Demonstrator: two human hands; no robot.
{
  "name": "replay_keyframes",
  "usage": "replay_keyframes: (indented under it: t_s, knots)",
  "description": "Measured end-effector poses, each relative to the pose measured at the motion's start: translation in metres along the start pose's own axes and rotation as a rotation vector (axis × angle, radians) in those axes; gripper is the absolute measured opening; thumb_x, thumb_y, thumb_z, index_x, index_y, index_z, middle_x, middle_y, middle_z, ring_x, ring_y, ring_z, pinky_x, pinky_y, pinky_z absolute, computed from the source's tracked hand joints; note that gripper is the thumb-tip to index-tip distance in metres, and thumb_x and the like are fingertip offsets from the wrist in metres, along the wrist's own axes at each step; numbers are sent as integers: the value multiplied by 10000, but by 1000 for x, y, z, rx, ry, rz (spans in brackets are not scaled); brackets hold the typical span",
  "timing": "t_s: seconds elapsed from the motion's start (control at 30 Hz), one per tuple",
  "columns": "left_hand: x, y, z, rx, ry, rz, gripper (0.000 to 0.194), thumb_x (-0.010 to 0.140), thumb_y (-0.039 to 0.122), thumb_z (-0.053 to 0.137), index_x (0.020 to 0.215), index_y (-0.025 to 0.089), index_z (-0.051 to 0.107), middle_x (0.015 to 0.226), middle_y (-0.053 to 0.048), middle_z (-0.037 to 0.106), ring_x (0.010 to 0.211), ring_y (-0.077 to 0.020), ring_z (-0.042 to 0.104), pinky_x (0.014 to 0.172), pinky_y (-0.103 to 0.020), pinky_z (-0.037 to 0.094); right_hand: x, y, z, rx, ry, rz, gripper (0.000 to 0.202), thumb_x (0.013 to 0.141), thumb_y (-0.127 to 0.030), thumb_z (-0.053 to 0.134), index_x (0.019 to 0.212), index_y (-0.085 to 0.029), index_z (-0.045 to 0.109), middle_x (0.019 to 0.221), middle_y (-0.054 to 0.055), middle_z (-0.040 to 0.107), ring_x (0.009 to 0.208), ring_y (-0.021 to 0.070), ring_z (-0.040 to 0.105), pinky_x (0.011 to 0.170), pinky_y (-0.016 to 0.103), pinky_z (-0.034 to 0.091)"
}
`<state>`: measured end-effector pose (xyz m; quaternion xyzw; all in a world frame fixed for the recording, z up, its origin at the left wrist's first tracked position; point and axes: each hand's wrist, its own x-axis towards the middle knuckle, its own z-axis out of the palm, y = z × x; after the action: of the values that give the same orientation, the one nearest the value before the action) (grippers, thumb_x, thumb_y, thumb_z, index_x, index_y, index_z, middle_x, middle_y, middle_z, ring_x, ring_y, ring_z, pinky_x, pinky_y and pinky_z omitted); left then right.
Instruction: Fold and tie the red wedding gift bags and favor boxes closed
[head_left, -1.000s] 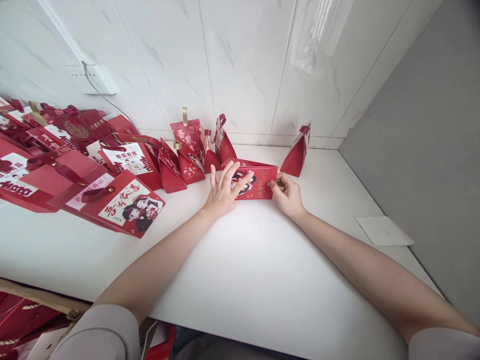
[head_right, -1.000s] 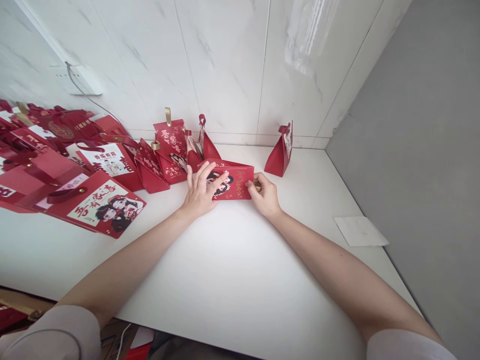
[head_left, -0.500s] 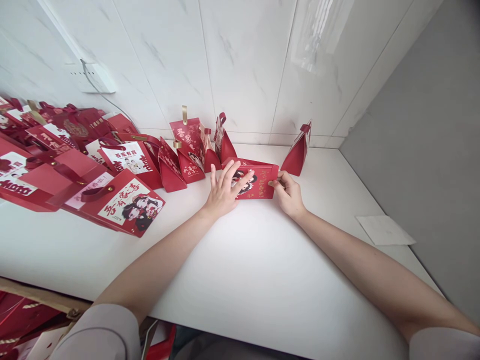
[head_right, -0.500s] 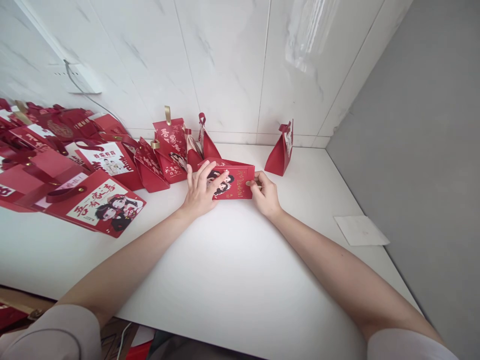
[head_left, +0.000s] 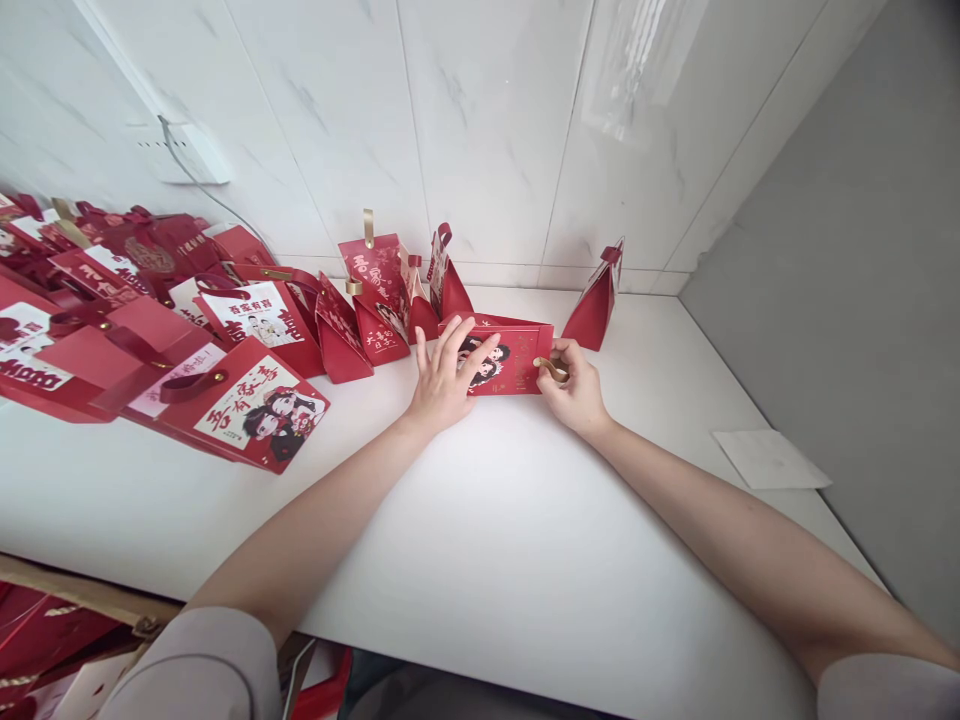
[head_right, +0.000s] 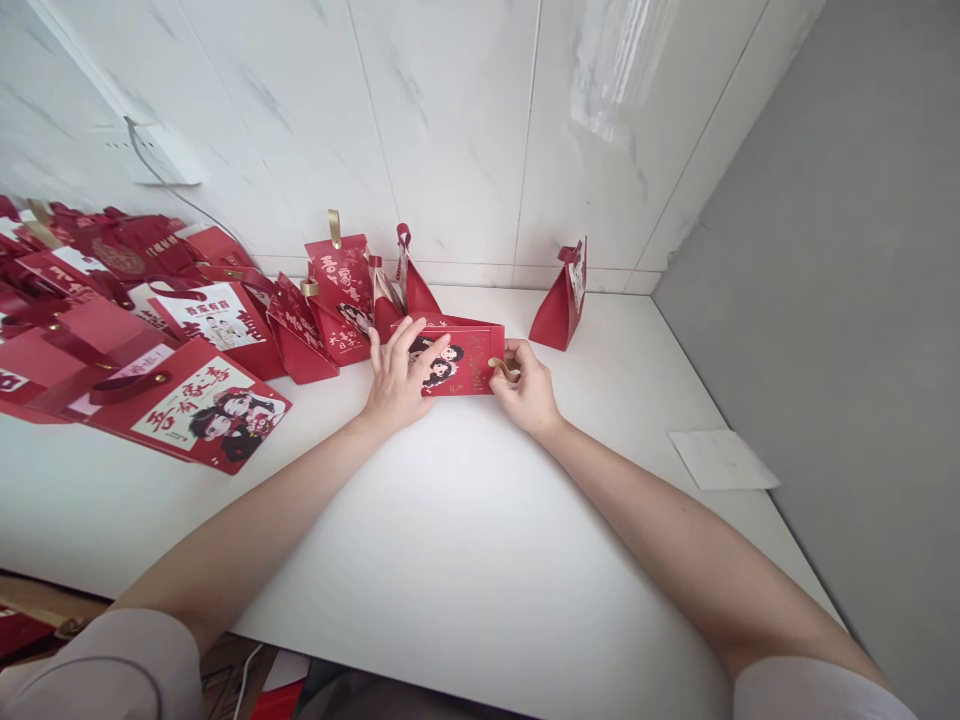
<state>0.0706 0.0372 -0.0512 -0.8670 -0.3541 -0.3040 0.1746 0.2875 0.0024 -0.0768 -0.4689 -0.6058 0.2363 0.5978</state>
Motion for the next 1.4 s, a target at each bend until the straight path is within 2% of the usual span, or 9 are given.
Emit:
replay_keyframes:
  t_s: [0.17, 0.33, 0.5, 0.83, 0.93, 1.03, 1.13, 1.23, 1.4]
  knots:
    - [0, 0, 0, -5, 16, -12, 818, 705, 91, 638, 1451, 262, 349, 1516, -154, 314, 1443, -339, 228, 1167, -600, 1, 0, -1, -2, -23, 14, -10, 227, 833, -291, 580, 1047, -233, 528, 908, 18, 623, 700, 139, 580, 606, 250, 465]
    - [0, 0, 0, -6, 12, -28, 811, 716, 110, 643, 1452, 268, 343, 1526, -147, 299, 1444, -346, 223, 1164, -608, 10, 2, -2, -4, -51, 37, -8, 208, 875, -418, 581, 888, -211, 558, 679, -32, 549, 508, 101, 390, 528, 249, 363]
    - [0, 0, 0, -24, 14, -16, 805, 720, 104, 640, 1451, 261, 342, 1521, -155, 300, 1448, -336, 213, 1169, -592, -18, 3, -1, -3, -15, 34, 23, 254, 885, -450, 582, 824, -204, 560, 697, -17, 595, 469, 89, 335, 495, 251, 326]
    - [3, -6, 2, -98, 143, -157, 774, 736, 319, 729, 1420, 243, 375, 1463, -176, 344, 1403, -366, 291, 1170, -595, 68, 7, 2, -1, 200, 209, 41, 274, 924, -490, 508, 1069, -261, 466, 848, -4, 577, 672, 146, 616, 711, 316, 526]
    - [4, -5, 3, -256, 240, -360, 975, 665, 425, 786, 1467, 222, 270, 1429, -185, 345, 1369, -345, 336, 1157, -517, 239, 5, 5, -2, 242, 37, 99, 372, 932, -525, 475, 1196, -272, 407, 1030, 49, 617, 795, 169, 665, 768, 348, 545]
    - [3, -5, 5, -476, 212, -448, 1121, 638, 500, 792, 1504, 198, 148, 1444, -189, 337, 1365, -329, 348, 1114, -457, 341, 1, 6, 1, 222, -242, 145, 489, 905, -525, 538, 1301, -288, 378, 1278, 110, 564, 1009, 220, 648, 841, 402, 543]
    - [0, -7, 11, -761, 3, -426, 834, 823, 501, 617, 1491, 201, 219, 1438, -155, 427, 1319, -285, 439, 1088, -419, 376, -2, 5, 3, 172, -383, 107, 604, 895, -491, 585, 1400, -306, 310, 1446, 123, 438, 1216, 249, 541, 1003, 472, 459]
    - [-2, -12, 20, -1031, -155, -429, 477, 939, 447, 425, 1336, 191, 495, 1299, -102, 597, 1193, -254, 564, 1034, -386, 429, -1, 3, 3, 183, -383, 85, 718, 879, -498, 609, 1462, -311, 234, 1533, 103, 318, 1343, 260, 417, 1095, 482, 378]
    - [-3, -27, 35, -1135, 47, -589, 363, 889, 365, 493, 1191, 173, 552, 1185, -96, 658, 1105, -232, 616, 949, -377, 488, 1, 2, 3, 289, -309, 100, 677, 881, -538, 582, 1452, -325, 289, 1483, 64, 405, 1284, 254, 486, 1039, 434, 463]
